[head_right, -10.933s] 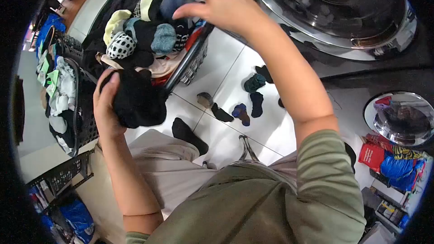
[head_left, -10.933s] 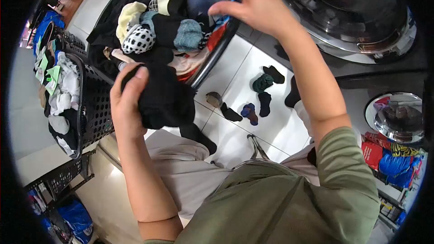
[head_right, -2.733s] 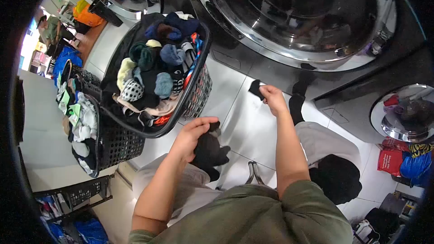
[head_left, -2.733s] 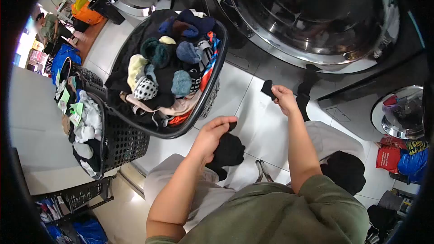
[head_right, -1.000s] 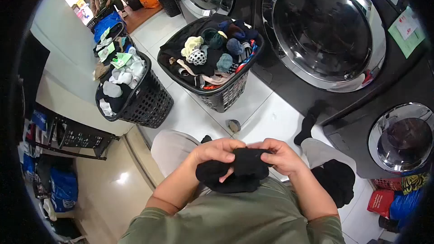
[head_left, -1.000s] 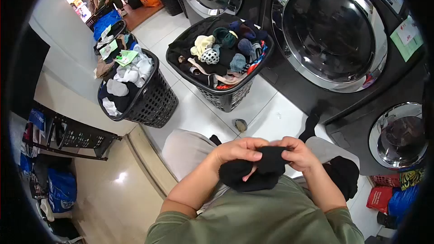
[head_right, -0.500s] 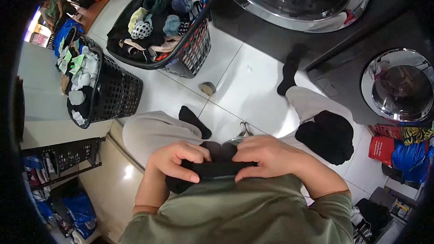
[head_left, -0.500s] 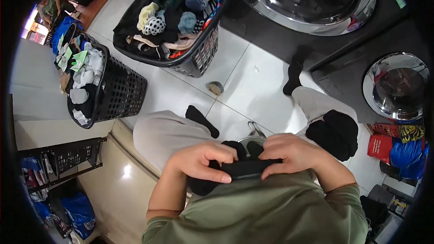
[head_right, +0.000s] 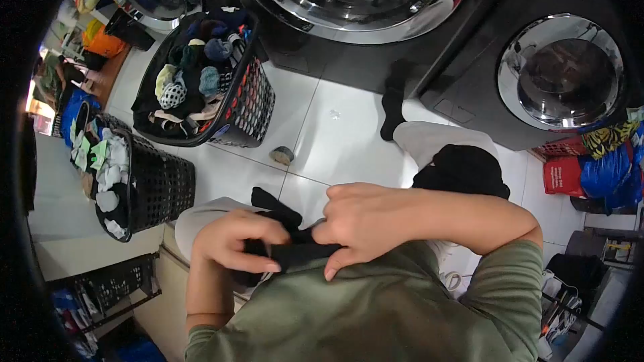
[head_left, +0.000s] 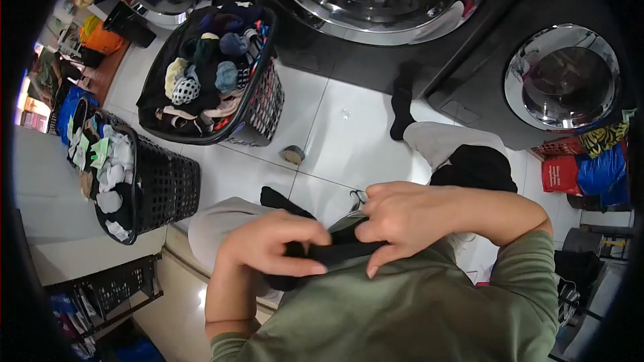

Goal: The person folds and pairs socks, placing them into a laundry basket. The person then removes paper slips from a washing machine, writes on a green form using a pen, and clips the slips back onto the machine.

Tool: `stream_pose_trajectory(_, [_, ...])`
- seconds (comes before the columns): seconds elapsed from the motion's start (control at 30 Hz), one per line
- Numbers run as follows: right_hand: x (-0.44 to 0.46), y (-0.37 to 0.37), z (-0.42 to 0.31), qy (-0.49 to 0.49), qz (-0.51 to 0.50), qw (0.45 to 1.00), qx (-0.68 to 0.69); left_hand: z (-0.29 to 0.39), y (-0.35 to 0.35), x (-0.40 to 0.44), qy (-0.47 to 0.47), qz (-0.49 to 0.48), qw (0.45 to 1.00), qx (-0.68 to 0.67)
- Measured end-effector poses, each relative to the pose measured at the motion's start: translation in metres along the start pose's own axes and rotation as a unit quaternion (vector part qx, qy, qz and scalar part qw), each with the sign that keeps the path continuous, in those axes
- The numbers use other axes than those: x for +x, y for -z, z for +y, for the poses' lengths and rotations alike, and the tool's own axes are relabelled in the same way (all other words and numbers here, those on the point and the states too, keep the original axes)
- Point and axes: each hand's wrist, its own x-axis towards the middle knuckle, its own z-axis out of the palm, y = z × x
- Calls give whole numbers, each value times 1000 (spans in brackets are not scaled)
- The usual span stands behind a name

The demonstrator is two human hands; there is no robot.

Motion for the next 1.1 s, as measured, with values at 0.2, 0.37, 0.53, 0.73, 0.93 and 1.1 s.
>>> stream_pose_trajectory(0.2, [10, -42, 22, -33, 332, 937, 103, -36, 0, -3, 175, 24, 982, 73])
stream_pose_trajectory(0.37, [0, -75, 71, -261, 423, 800, 336, -78, 27, -23, 64, 479, 801, -353])
stream_pose_trajectory(0.53, [64, -87, 22, -58, 299, 894, 328, -96, -8, 22, 34, 619, 626, -473])
stream_pose_trajectory(0.73, [74, -120, 46, -12, 208, 927, 313, -111, -11, 13, 93, 620, 659, -416])
stream_pose_trajectory(0.93, [64, -135, 56, -110, 57, 971, 207, -106, 3, -2, 33, 727, 645, -232])
stream_pose_trajectory(1.1, [64, -141, 52, -170, 177, 965, 92, -129, 16, -18, 19, 746, 632, -208])
